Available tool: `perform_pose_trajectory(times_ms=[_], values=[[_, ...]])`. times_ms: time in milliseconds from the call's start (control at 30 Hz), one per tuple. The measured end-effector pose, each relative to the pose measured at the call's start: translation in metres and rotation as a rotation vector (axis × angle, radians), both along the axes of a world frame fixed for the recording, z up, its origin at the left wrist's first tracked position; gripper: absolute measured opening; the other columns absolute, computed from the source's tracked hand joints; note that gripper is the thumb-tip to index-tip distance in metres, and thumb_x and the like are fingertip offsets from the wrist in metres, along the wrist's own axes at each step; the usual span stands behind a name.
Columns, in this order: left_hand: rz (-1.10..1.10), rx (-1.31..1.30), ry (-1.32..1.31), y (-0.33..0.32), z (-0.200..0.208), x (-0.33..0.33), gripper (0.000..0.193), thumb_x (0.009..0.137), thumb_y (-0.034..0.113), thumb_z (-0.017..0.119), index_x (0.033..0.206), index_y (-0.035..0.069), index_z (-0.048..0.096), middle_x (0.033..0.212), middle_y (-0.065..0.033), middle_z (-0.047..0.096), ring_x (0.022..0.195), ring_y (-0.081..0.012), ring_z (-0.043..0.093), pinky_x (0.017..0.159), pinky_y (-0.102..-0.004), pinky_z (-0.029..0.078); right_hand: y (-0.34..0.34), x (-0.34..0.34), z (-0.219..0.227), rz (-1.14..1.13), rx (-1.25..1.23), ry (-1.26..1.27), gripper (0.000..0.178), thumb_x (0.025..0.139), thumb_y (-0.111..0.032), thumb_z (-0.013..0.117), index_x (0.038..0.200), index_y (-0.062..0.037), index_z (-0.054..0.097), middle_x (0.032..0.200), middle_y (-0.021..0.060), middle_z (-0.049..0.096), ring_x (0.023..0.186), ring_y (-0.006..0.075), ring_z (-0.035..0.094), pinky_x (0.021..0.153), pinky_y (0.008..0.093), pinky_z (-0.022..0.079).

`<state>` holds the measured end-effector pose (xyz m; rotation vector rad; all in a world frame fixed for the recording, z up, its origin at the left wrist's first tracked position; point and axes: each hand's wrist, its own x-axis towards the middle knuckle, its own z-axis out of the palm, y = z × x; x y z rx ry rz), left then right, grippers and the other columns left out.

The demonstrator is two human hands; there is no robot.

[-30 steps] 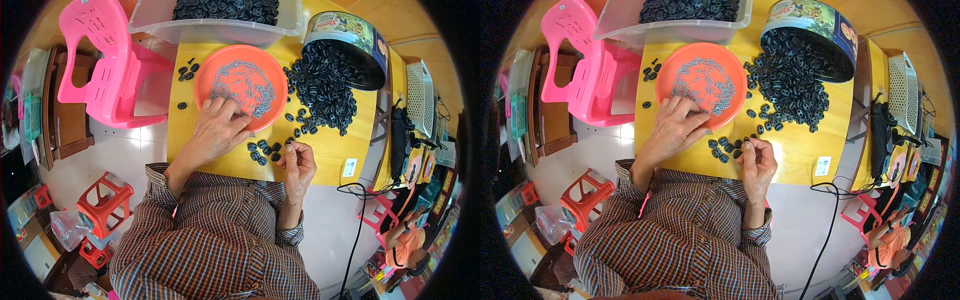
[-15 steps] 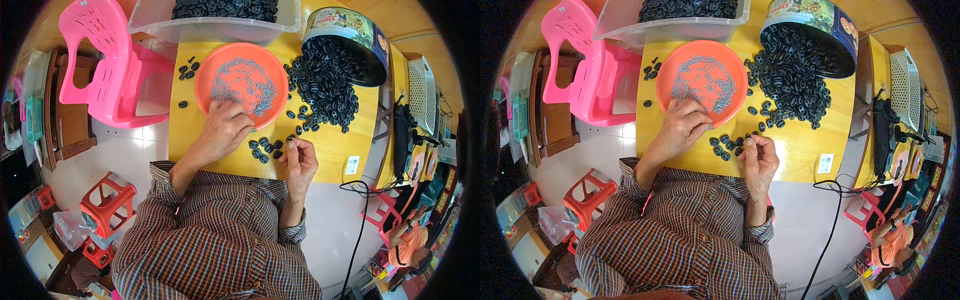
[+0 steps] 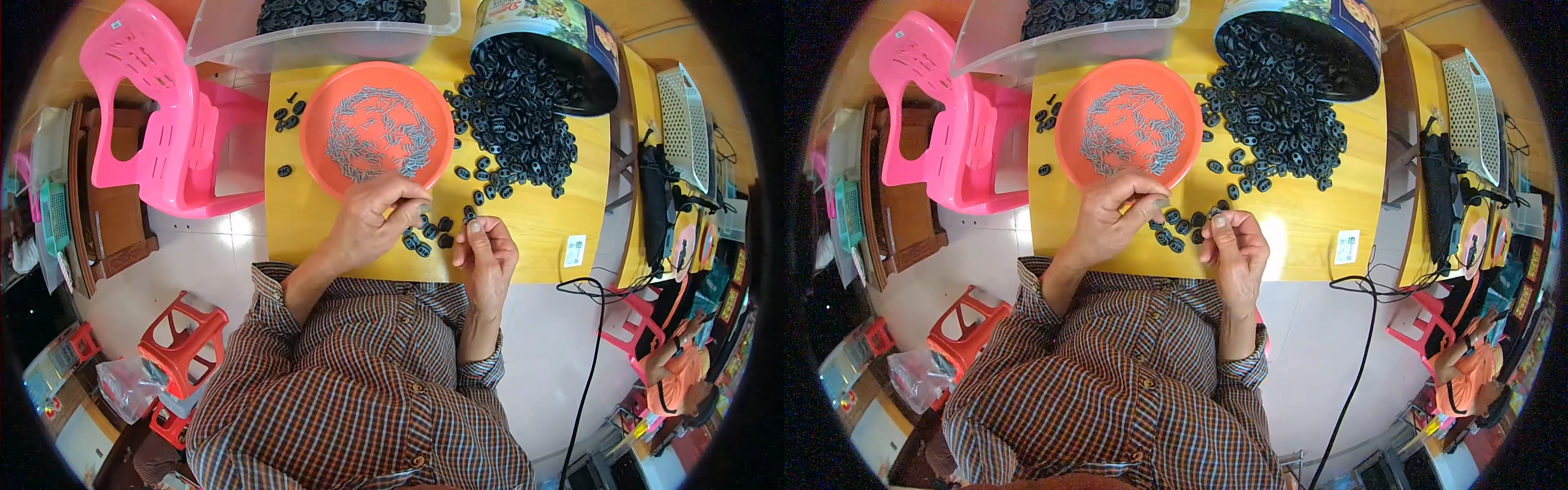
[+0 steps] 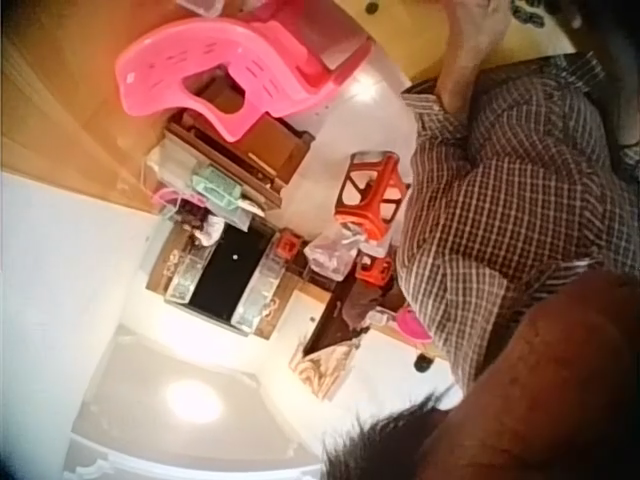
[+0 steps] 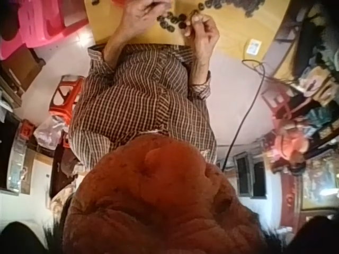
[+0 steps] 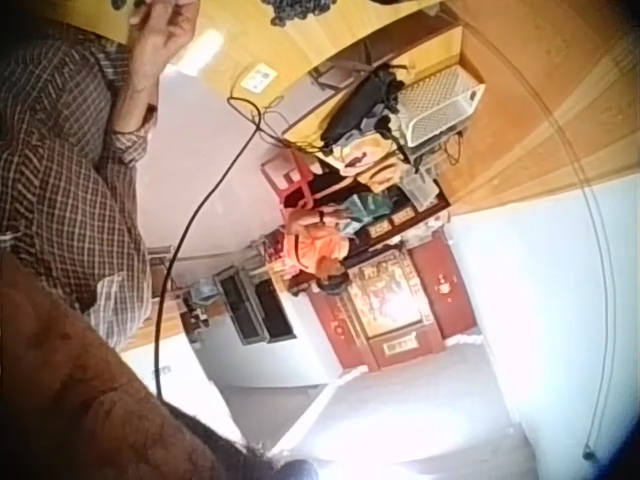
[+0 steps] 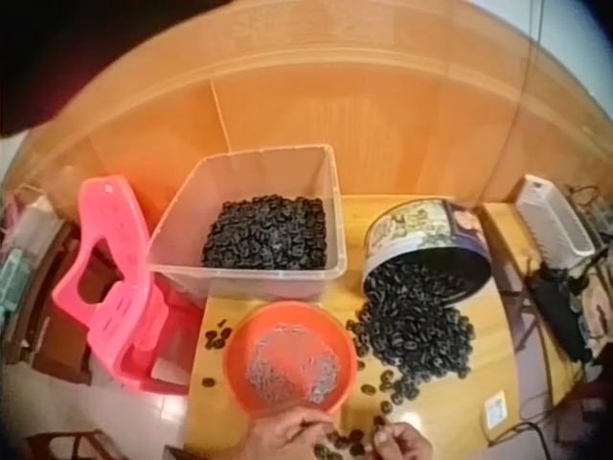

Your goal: Assembling small metal pins into black plastic components at a desk.

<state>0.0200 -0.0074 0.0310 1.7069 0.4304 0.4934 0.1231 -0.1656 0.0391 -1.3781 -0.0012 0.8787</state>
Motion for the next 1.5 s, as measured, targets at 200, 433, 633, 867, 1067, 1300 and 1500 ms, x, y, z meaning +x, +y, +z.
perform_pose_trajectory(times_ms=[200, 433, 633, 867, 1067, 1300, 1500], values=[[-0.078, -0.598, -0.024, -0.014, -0.008, 0.013, 0.016, 0.087, -0.002, 0.058, 0.103, -0.003, 0.06, 0.09, -0.0073, 0.065, 0.078, -0.0139, 0.066, 0.069, -0.0239, 0.054, -0.003, -0.003, 0.001, 0.004, 0.039, -0.033, 0.014, 0.092, -0.017, 0.057, 0.091, -0.0035, 0.054, 0.075, 0.0033, 0.06, 0.052, 0.0057, 0.049, 0.047, 0.0184, 0.037], [-0.13, -0.643, -0.049, -0.019, -0.007, 0.018, 0.018, 0.086, -0.004, 0.058, 0.104, -0.003, 0.06, 0.09, -0.0086, 0.066, 0.08, -0.0156, 0.067, 0.07, -0.0248, 0.054, -0.003, -0.005, 0.002, 0.005, 0.085, -0.04, 0.014, 0.092, -0.015, 0.057, 0.092, -0.002, 0.054, 0.075, 0.0042, 0.06, 0.053, 0.0061, 0.05, 0.049, 0.0188, 0.039], [-0.132, -0.64, -0.033, -0.02, -0.007, 0.021, 0.019, 0.085, -0.004, 0.06, 0.103, -0.003, 0.061, 0.09, -0.0083, 0.066, 0.079, -0.0151, 0.067, 0.068, -0.0243, 0.054, -0.004, -0.004, 0.0, 0.0, 0.099, -0.027, 0.013, 0.092, -0.014, 0.056, 0.092, -0.0015, 0.053, 0.076, 0.0044, 0.06, 0.053, 0.0065, 0.05, 0.049, 0.0188, 0.039], [-0.12, -0.629, -0.006, -0.021, -0.008, 0.022, 0.018, 0.085, -0.004, 0.06, 0.103, -0.003, 0.061, 0.09, -0.0078, 0.066, 0.078, -0.0142, 0.067, 0.068, -0.0238, 0.054, -0.003, -0.004, 0.002, 0.001, 0.105, 0.003, 0.012, 0.092, -0.014, 0.056, 0.092, -0.002, 0.053, 0.076, 0.0043, 0.06, 0.053, 0.0063, 0.049, 0.047, 0.0189, 0.037], [-0.122, -0.615, 0.001, -0.02, -0.007, 0.022, 0.017, 0.085, -0.005, 0.059, 0.102, -0.004, 0.061, 0.089, -0.0071, 0.065, 0.078, -0.0138, 0.067, 0.068, -0.0236, 0.054, -0.003, -0.004, 0.001, 0.008, 0.095, 0.018, 0.013, 0.092, -0.014, 0.056, 0.092, -0.002, 0.053, 0.078, 0.0049, 0.061, 0.053, 0.0056, 0.049, 0.047, 0.0182, 0.037], [-0.131, -0.585, 0.013, -0.021, -0.007, 0.02, 0.017, 0.085, -0.005, 0.059, 0.102, -0.003, 0.061, 0.088, -0.0063, 0.065, 0.078, -0.0136, 0.067, 0.068, -0.0236, 0.054, -0.003, -0.006, 0.002, 0.027, 0.07, -0.049, 0.012, 0.092, -0.013, 0.057, 0.092, -0.0017, 0.052, 0.077, 0.0043, 0.06, 0.054, 0.0052, 0.049, 0.047, 0.0176, 0.037], [-0.13, -0.431, 0.035, -0.019, -0.003, 0.021, 0.014, 0.085, -0.005, 0.059, 0.098, -0.003, 0.063, 0.086, -0.0062, 0.066, 0.076, -0.0128, 0.067, 0.065, -0.0225, 0.054, -0.006, -0.006, 0.003, 0.039, 0.045, -0.146, 0.009, 0.091, -0.009, 0.057, 0.09, -0.0007, 0.052, 0.074, 0.0028, 0.057, 0.054, 0.0054, 0.049, 0.048, 0.0185, 0.04]])
